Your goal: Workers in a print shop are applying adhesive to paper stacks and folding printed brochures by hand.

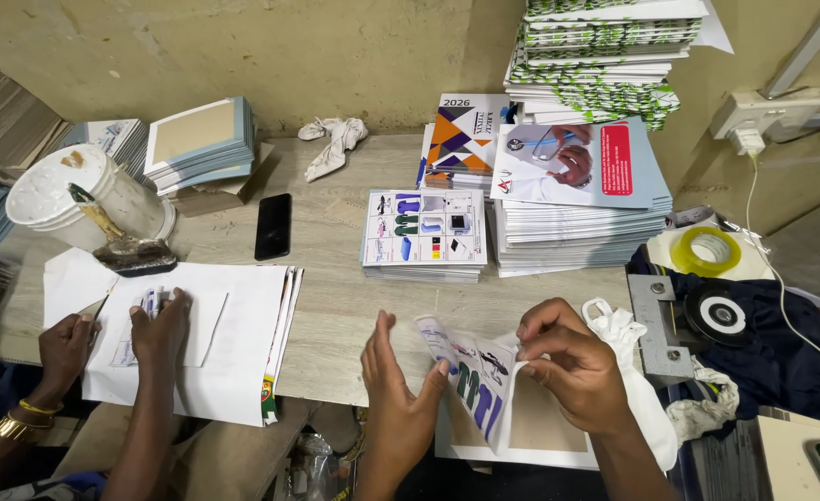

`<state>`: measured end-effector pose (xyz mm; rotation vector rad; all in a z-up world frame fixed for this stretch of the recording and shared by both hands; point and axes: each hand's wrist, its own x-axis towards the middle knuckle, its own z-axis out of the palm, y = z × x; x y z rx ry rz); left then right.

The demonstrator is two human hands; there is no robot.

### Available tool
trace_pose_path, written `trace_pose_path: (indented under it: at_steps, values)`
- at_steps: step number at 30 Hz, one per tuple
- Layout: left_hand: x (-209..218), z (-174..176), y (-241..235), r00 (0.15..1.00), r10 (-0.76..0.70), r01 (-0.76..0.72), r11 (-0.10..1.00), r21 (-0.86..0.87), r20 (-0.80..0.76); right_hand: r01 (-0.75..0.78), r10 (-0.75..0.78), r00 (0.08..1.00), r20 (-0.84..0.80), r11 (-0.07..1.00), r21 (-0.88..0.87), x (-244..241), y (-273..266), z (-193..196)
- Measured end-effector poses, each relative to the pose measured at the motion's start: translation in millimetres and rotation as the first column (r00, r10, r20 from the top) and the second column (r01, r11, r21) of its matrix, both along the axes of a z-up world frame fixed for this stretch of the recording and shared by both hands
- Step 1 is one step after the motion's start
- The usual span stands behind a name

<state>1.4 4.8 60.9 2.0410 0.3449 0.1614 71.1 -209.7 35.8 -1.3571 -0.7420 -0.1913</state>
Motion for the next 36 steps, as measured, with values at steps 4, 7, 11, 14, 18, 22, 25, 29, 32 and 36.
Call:
trace_pose_path:
  at_steps: [4,7,11,14,18,22,25,29,32,36]
  values:
    - [1,32,1,0.948,-0.24,0.228,0.97,0.079,0.21,0.0,0.004,0.999,0.049,0.997,-0.082,-2,-4,7]
    - [9,35,0,0.738,-0.576,0.519,0.818,0.249,0.353,0.015,0.004,0.993,0.117,0.987,-0.157,-5,-3,12]
    - [13,36,-8,0.731,-0.609,0.637,0.771,0.012,0.308,0.015,-0.008,0.998,0.067,0.995,-0.103,-14,-7,6]
    - [8,21,-14,0.742,-0.499,0.611,0.778,-0.145,0.448,0.037,-0.036,0.999,0.035,0.999,-0.023,-26,-10,-4]
    - [-2,6,-21,0.777,-0.278,0.571,0.689,-0.446,0.565,0.172,-0.174,0.983,0.053,0.985,0.029,-42,-11,-14]
    - [-7,-25,-18,0.819,-0.132,0.521,0.576,-0.63,0.558,0.209,-0.202,0.977,-0.062,0.97,0.129,-54,-19,-27]
    - [-9,-49,-12,0.855,0.15,0.343,0.554,-0.759,0.496,0.165,-0.122,0.98,-0.158,0.941,0.295,-56,-30,-44]
    - [-12,-46,0,0.895,0.306,0.055,0.647,-0.76,0.325,0.283,-0.116,0.915,-0.387,0.868,0.407,-58,-48,-64]
    - [-22,-39,11,0.958,0.217,-0.056,0.785,-0.617,0.19,0.345,-0.177,0.839,-0.515,0.905,0.25,-71,-65,-62]
    - [-29,-66,19,0.984,0.14,-0.177,0.807,-0.563,-0.109,0.365,-0.332,0.511,-0.793,0.919,-0.15,-79,-83,-72]
